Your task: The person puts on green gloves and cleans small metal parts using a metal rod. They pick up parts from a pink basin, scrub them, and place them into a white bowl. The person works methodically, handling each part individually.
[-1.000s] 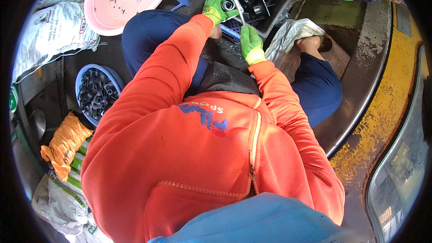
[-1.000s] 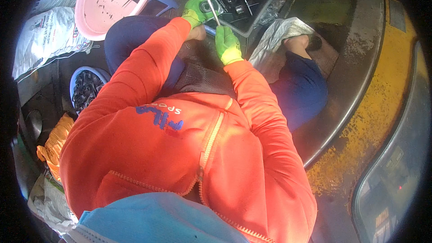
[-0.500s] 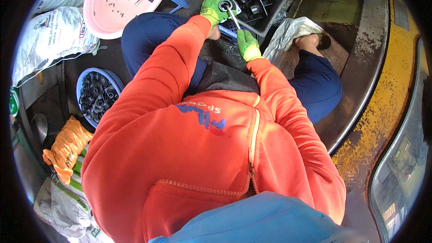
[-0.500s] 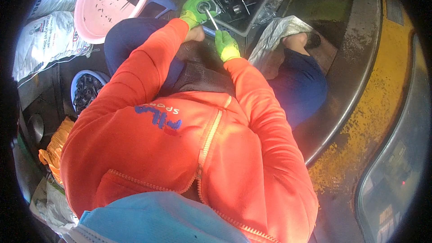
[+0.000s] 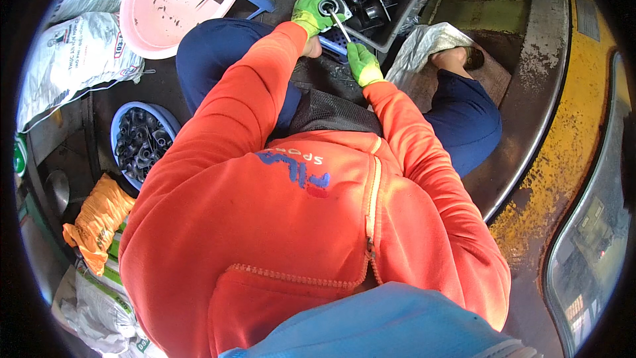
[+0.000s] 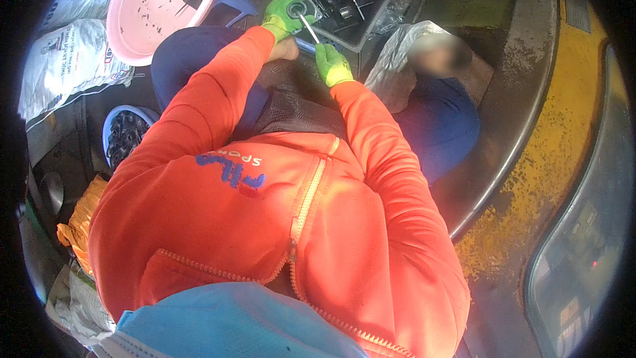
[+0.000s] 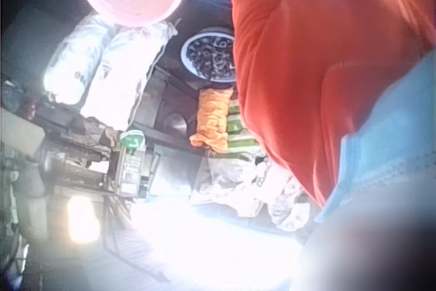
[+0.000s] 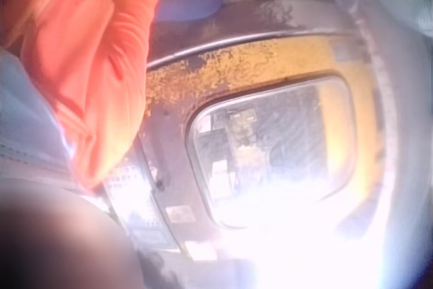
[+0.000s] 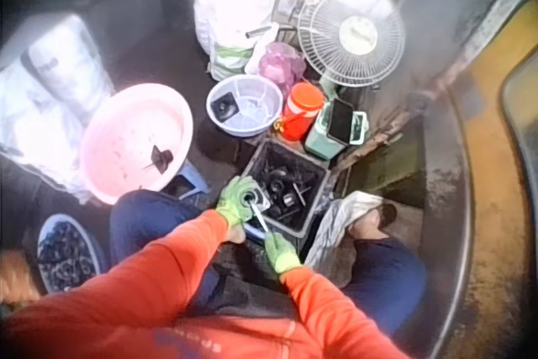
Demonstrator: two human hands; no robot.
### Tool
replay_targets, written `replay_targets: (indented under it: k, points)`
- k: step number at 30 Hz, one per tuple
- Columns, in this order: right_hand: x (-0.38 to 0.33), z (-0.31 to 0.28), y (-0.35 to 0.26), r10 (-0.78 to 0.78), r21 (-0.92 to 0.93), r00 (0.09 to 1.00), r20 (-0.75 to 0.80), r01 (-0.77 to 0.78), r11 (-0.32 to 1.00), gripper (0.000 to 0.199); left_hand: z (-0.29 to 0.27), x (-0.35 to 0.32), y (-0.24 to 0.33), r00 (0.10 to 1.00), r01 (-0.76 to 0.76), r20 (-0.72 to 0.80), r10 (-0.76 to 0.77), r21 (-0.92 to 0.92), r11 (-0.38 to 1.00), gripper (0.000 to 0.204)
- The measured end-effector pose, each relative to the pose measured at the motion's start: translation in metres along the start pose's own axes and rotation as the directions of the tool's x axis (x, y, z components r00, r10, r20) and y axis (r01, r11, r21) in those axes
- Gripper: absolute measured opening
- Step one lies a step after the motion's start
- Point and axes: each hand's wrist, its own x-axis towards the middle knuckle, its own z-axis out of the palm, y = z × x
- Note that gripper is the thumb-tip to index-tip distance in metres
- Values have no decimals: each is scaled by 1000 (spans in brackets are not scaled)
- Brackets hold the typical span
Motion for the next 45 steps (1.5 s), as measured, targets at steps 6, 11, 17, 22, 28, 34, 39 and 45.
replay_targets:
  k: [6, 11, 17, 22, 28, 34, 39, 45]
  points:
    - [-12, 4, 3, 28, 30, 997, -69, -26, 999, 39, -5, -2, 9, 998, 54, -17, -53, 19, 998, 65]
    - [-4, 4, 2, 28, 108, 998, -49, -23, 994, 42, -10, 0, 14, 996, 79, 32, -80, 22, 997, 64]
    - [-6, 0, -4, 44, 15, 999, -26, -44, 999, 44, -5, 2, 6, 999, -39, 0, 39, 29, 999, 59]
    - [-11, -7, -13, 136, -25, 988, 72, -135, 991, 44, -11, 1, 11, 979, 84, 180, -94, 65, 994, 62]
    - [-10, -13, -7, 3, -40, 999, -37, -5, 999, 48, -9, -2, 15, 997, 69, 23, -69, 39, 997, 63]
    - [-17, -39, -53, 24, 133, 998, -65, -15, 991, 47, -1, -1, 9, 999, 37, -30, -36, 44, 998, 64]
    - [-74, -132, -94, -18, 802, 997, -74, 70, 594, 24, -26, 58, 24, 939, 184, -215, -268, -343, 921, 60]
    - [-107, -161, -91, 298, 907, 953, 46, -164, 387, 31, -57, 186, -2, 893, 296, -346, -288, -31, 955, 89]
